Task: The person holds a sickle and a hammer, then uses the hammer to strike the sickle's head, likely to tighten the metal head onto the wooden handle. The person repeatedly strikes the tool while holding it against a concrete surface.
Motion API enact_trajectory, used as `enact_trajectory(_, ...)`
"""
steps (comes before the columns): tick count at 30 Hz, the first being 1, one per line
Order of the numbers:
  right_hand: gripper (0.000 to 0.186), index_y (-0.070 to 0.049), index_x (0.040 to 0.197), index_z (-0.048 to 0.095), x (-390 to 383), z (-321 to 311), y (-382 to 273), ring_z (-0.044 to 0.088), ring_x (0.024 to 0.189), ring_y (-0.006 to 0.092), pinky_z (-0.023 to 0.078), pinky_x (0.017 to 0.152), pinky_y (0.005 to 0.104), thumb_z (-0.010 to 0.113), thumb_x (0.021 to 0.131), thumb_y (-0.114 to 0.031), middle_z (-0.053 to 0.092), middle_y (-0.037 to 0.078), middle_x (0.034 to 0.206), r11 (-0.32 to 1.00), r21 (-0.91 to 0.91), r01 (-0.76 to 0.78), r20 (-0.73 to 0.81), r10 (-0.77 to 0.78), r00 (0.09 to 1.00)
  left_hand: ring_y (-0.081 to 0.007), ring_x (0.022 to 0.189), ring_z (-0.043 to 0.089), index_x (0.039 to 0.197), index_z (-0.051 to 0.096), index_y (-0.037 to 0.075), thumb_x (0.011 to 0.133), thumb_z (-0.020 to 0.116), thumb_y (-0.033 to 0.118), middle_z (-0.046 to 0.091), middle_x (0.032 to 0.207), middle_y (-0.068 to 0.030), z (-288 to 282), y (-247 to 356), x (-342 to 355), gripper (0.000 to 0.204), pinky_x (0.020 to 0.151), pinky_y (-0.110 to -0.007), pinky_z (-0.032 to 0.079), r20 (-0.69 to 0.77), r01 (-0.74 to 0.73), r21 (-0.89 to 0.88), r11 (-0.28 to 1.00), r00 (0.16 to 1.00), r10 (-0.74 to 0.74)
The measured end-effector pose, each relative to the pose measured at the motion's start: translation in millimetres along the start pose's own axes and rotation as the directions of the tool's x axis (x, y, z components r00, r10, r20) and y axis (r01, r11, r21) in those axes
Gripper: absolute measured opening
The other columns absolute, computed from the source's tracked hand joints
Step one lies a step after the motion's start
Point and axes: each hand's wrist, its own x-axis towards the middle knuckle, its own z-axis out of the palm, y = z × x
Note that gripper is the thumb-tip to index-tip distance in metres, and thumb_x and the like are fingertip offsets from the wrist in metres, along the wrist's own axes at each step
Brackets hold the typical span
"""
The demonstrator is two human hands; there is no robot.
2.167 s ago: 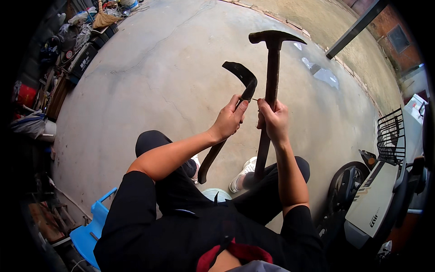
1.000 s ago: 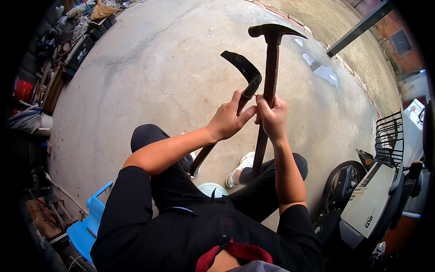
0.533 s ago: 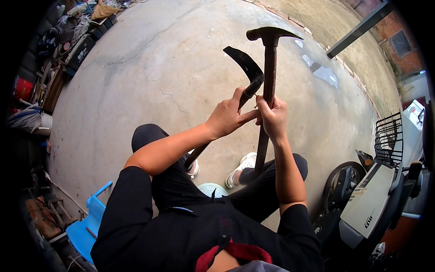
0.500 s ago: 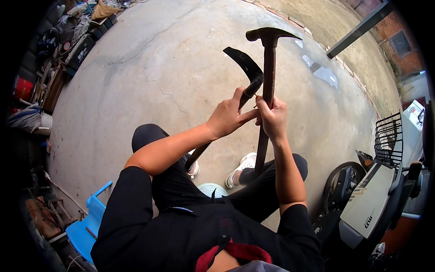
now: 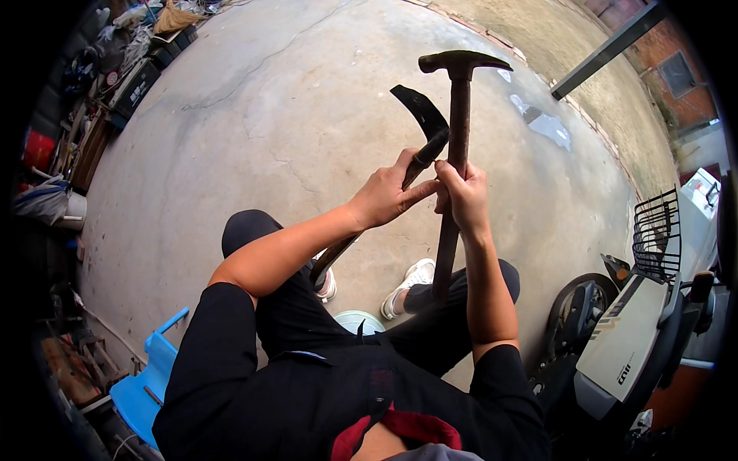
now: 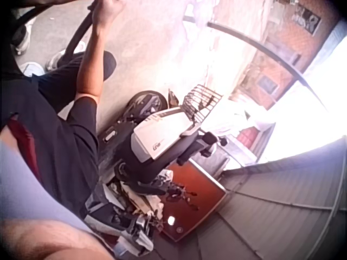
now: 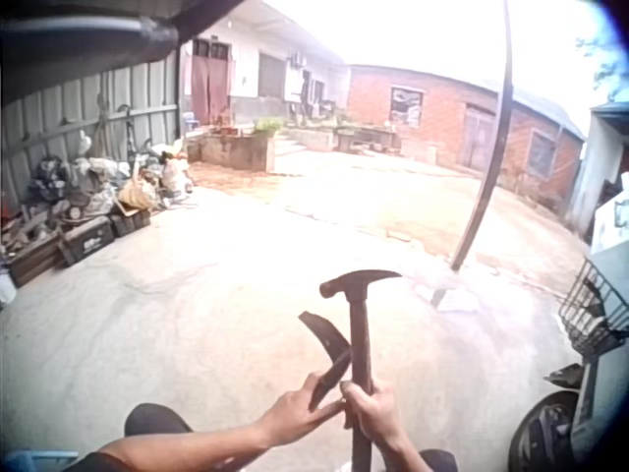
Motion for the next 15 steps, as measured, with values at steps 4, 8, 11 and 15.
enact_trajectory(4,0.026,-0.004,0.072,0.054,1.2,-2.5,1.7,0.048,0.039,0.0091,0.040,0.036,0.0239,0.063,0.091,-0.019,0.052,0.002,0.054,1.000,0.025,0.006,0.009,-0.006,1.000,-0.0265,0.079,0.065,0.136,0.038,0.010,0.094,0.056,0.053,0.063,0.084,-0.0149,-0.1,-3.4,3.1,0.063,0.072,-0.037,0.048,0.019,-0.023,-0.009,1.000,1.000,0.023)
enact_trajectory(8,0.028,-0.004,0.072,0.054,0.7,-4.9,1.4,0.048,0.039,0.0091,0.040,0.036,0.0242,0.064,0.092,-0.021,0.051,0.001,0.054,0.999,0.037,0.010,0.030,-0.011,0.999,-0.0272,0.081,0.065,0.136,0.037,0.010,0.095,0.055,0.054,0.064,0.086,-0.0146,-2.5,-1.4,4.5,0.063,0.073,-0.036,0.049,0.079,0.034,0.003,0.999,0.996,-0.034)
enact_trajectory(11,0.029,-0.005,0.072,0.054,1.5,-5.8,2.5,0.047,0.039,0.0090,0.040,0.037,0.0243,0.064,0.092,-0.022,0.050,0.001,0.054,0.999,0.043,0.011,0.046,-0.013,0.999,-0.0265,0.081,0.065,0.137,0.036,0.009,0.095,0.054,0.055,0.064,0.086,-0.0145,-2.8,-4.6,5.5,0.064,0.073,-0.037,0.048,0.095,0.018,-0.033,0.999,0.995,-0.015)
enact_trajectory(15,0.029,-0.004,0.073,0.054,3.3,-6.9,5.7,0.047,0.039,0.0090,0.039,0.036,0.0243,0.064,0.093,-0.023,0.050,0.001,0.054,0.999,0.047,0.002,0.027,-0.004,1.000,-0.0300,0.078,0.064,0.130,0.039,0.007,0.094,0.054,0.057,0.062,0.080,-0.0158,0.1,-6.1,7.5,0.063,0.070,-0.038,0.048,0.074,-0.012,0.000,1.000,0.997,0.012)
